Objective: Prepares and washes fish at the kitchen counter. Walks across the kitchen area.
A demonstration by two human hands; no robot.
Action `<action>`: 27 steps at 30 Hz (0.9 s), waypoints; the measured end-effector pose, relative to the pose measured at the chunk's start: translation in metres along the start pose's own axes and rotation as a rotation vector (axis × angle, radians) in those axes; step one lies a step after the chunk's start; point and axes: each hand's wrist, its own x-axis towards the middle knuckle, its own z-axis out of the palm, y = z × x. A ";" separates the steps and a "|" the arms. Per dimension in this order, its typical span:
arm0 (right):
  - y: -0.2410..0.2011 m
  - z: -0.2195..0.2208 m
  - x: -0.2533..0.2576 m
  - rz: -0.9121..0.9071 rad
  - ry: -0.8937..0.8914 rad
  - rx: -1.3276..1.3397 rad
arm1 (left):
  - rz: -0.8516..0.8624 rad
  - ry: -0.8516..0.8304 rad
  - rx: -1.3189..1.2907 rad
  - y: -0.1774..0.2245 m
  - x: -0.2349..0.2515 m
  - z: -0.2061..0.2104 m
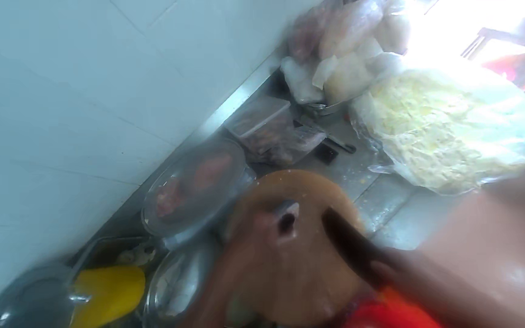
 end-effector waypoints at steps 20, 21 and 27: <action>-0.066 0.007 0.094 -0.152 0.144 -0.018 | -0.191 0.255 0.188 0.020 -0.007 0.037; -0.071 0.008 0.093 -0.130 0.111 -0.099 | -0.222 0.256 0.181 0.023 -0.012 0.034; -0.114 0.017 0.071 -0.303 0.373 -0.431 | -0.308 0.248 0.069 0.029 -0.015 0.029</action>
